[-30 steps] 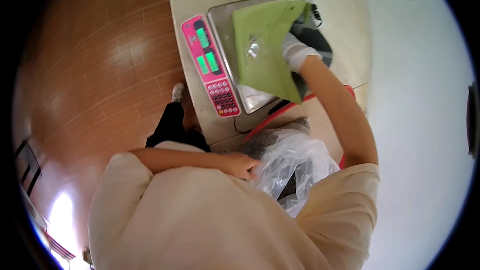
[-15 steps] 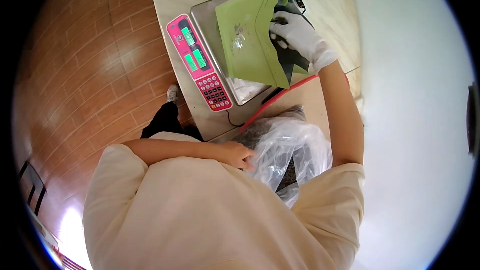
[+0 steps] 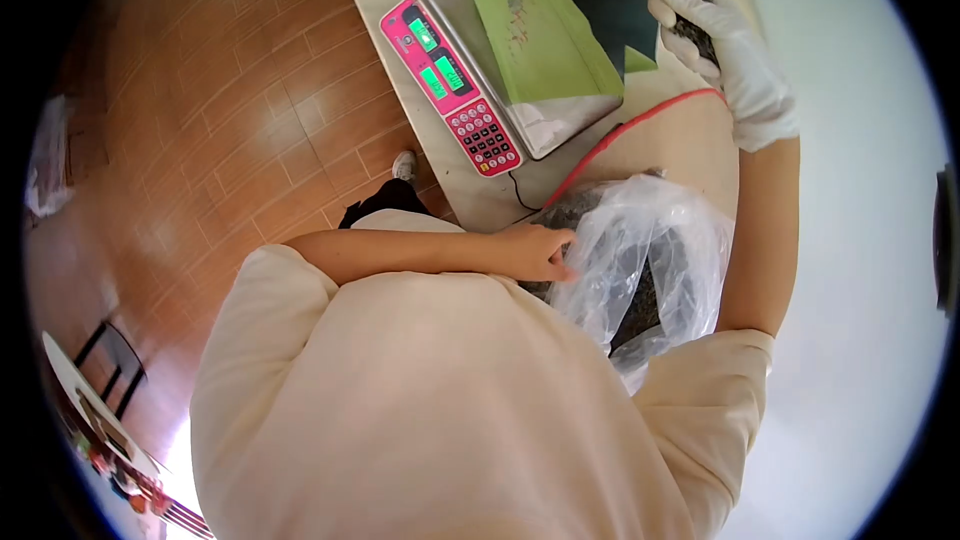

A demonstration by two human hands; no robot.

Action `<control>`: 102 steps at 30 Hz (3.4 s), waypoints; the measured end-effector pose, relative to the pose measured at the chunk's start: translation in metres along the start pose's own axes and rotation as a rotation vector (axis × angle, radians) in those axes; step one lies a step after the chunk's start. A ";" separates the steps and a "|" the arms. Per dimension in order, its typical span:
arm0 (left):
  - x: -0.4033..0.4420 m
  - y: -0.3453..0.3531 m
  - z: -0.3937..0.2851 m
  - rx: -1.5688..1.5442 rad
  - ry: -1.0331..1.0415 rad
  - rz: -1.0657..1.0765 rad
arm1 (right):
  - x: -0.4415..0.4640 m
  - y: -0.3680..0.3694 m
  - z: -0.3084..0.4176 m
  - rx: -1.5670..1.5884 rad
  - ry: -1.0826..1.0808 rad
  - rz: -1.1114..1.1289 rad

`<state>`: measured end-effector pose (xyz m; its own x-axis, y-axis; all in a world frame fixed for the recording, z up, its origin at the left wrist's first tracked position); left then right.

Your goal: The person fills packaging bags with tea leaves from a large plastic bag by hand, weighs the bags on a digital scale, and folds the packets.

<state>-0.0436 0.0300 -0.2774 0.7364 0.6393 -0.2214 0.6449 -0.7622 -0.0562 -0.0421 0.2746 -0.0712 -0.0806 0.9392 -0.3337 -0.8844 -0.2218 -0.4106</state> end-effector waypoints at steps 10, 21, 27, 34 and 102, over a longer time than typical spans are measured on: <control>0.006 -0.004 -0.021 -0.045 -0.136 -0.076 | -0.189 -0.025 -0.087 0.328 0.286 -0.041; 0.008 0.006 -0.014 -0.250 -0.272 -0.026 | -0.290 -0.076 -0.243 -0.697 0.110 -0.692; 0.014 -0.005 -0.034 -0.219 -0.241 -0.149 | -0.318 -0.092 -0.276 -0.466 0.440 -0.723; 0.037 -0.002 -0.025 0.037 0.098 -0.297 | -0.330 -0.070 -0.308 -0.458 0.544 -0.675; 0.095 0.010 -0.175 -0.535 0.049 -0.415 | -0.372 -0.102 -0.252 0.384 -0.129 -0.821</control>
<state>0.0691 0.1007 -0.1284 0.4062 0.8816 -0.2405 0.8794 -0.3056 0.3650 0.1940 -0.1182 -0.1193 0.6103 0.7909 0.0456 -0.7771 0.6089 -0.1591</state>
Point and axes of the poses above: each hand's wrist, its own x-axis towards the middle knuckle, its own y-axis out of the palm, z = x × y, the point moved 8 cm from there along x, towards the middle knuckle, and after that the axes turned 15 degrees about -z, right-handed, at the moved point
